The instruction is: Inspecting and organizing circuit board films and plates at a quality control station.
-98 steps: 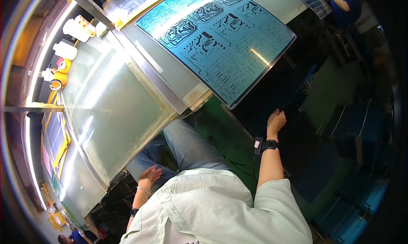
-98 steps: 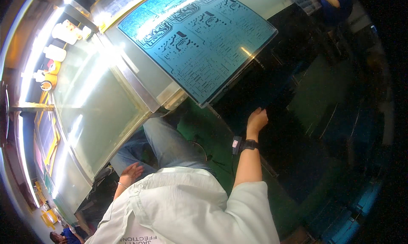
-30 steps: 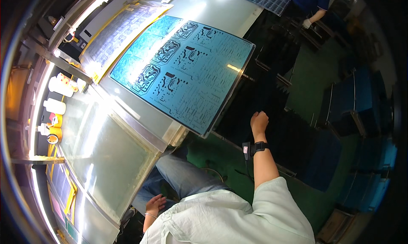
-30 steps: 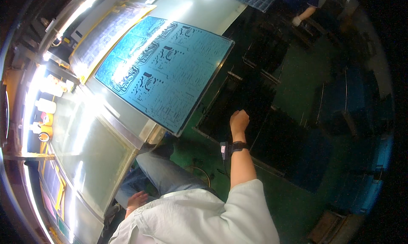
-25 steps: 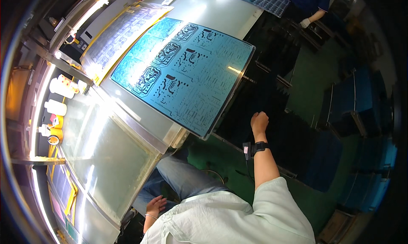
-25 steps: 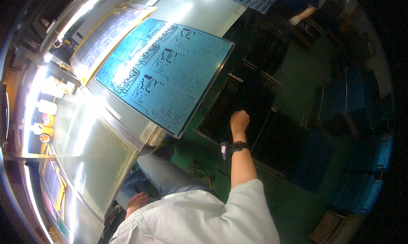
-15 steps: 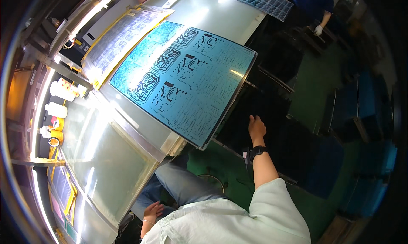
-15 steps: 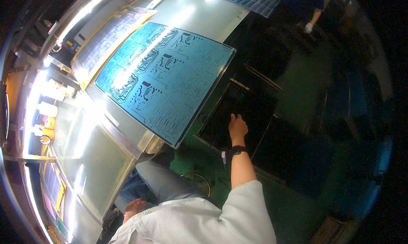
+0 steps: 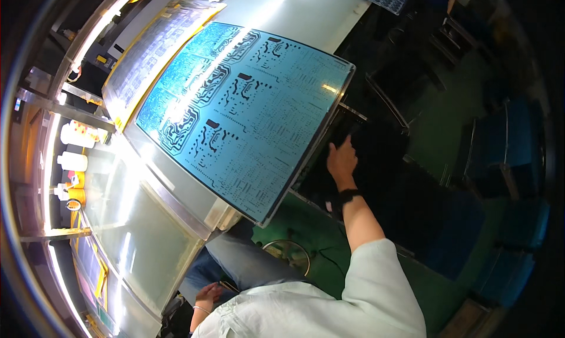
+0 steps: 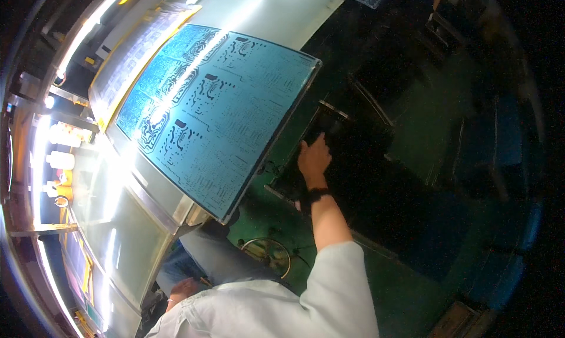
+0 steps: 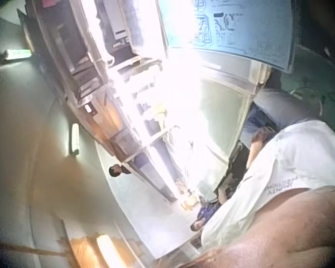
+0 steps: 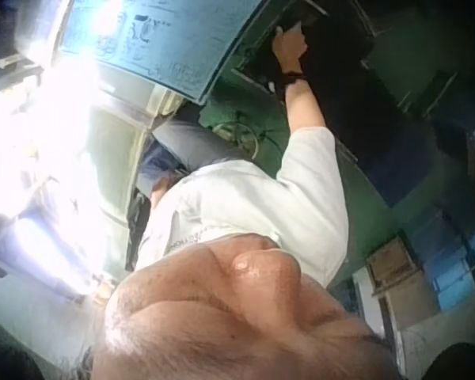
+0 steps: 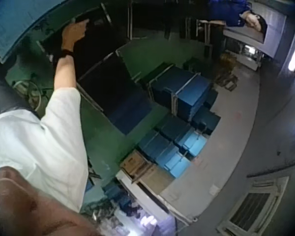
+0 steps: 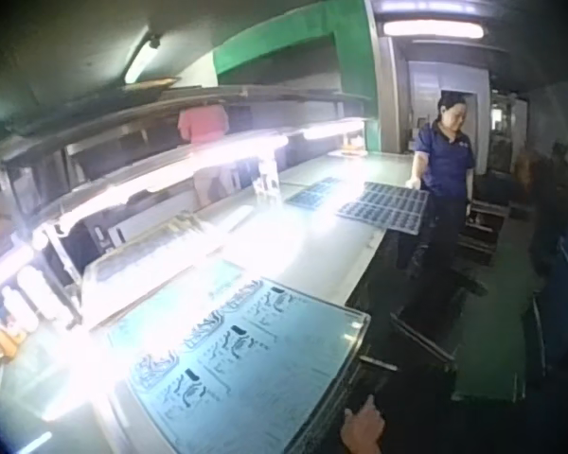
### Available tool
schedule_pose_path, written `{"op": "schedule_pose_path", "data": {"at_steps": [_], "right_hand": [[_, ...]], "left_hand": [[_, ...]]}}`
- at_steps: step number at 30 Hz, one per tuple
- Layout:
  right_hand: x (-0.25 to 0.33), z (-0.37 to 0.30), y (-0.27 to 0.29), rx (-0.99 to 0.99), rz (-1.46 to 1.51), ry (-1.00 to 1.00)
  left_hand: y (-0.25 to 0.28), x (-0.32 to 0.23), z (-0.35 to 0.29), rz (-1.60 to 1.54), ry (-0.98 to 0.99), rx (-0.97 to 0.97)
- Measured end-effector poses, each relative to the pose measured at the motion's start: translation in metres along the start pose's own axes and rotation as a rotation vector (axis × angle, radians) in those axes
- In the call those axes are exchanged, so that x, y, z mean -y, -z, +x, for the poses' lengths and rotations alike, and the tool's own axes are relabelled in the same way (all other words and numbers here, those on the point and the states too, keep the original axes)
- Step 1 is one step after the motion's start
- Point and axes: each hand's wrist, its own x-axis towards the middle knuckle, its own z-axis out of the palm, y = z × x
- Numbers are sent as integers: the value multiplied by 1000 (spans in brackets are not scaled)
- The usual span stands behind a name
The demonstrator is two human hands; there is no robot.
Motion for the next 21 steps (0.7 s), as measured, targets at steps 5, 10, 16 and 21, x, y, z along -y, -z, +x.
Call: {"op": "schedule_pose_path", "data": {"at_steps": [5,10,16,21], "right_hand": [[-37,8,-15,98,-158,-56],[-60,-4,1,-12,-166,-23],[-39,-12,8,-8,-154,-84],[-39,-1,-4,1,-124,-57]], "left_hand": [[-4,1,14,-156,-39,103],[-15,1,6,42,-68,11],[-16,-3,2,2,-44,-47],[-23,-10,8,54,-72,-57]]}}
